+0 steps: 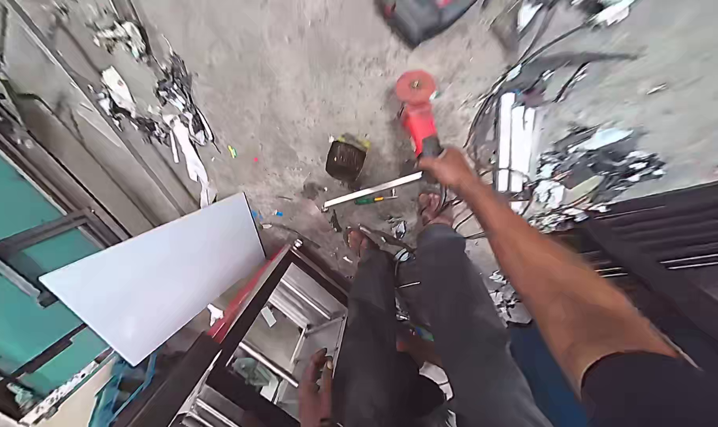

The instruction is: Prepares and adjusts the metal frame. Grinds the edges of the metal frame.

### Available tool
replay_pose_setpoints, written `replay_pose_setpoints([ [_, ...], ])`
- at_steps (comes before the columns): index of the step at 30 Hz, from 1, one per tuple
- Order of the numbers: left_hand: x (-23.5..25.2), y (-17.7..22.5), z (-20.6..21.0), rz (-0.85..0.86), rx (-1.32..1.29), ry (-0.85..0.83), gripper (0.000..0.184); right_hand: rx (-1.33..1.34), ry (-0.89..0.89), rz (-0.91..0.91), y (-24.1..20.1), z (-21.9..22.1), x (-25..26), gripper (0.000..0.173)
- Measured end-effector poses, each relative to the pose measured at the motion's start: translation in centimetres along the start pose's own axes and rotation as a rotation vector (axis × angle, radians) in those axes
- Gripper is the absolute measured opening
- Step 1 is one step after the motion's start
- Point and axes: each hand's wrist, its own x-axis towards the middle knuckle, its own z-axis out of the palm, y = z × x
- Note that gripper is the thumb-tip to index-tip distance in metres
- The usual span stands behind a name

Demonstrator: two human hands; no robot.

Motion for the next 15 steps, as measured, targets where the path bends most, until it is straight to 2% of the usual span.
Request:
replay_pose_setpoints([
  [3, 0.7, 7.4, 1.4, 0.147, -0.133, -0.175, 0.042, 0.048, -0.019, -0.083, 0.2, -1.2, -11.7, 0.061],
  [4, 0.5, 10.6, 1.8, 0.214, -0.178, -0.254, 0.050, 0.022, -0.023, -0.112, -0.6, -2.0, -16.4, 0.069],
  [6, -0.4, 17.3, 2.3, 0.369, -0.262, -0.379, 0.081, 0.030, 0.035, -0.207, -2.3, -3.0, -25.9, 0.083],
  [8, -2.5, 22.3, 2.0, 0.522, -0.408, -0.467, 0.110, 0.262, 0.027, -0.321, -2.9, -3.0, -34.9, 0.092],
  [9, -3.5, 24.0, 1.6, 0.590, -0.508, -0.503, 0.114, 0.508, -0.068, -0.387, -3.3, -2.9, -38.3, 0.093],
  [11, -4.8, 26.0, 0.5, 0.696, -0.702, -0.570, 0.113, 0.946, -0.359, -0.494, -5.5, -3.0, -42.2, 0.090],
  [12, -5.6, 26.2, -0.4, 0.732, -0.730, -0.607, 0.114, 1.026, -0.417, -0.509, -7.0, -3.0, -43.4, 0.086],
  [13, -6.5, 26.3, -1.5, 0.756, -0.706, -0.639, 0.116, 1.040, -0.389, -0.512, -8.9, -3.0, -44.2, 0.080],
  [15, -9.3, 26.4, -3.6, 0.688, -0.547, -0.548, 0.127, 1.017, -0.272, -0.516, -11.6, -2.7, -45.4, 0.070],
])
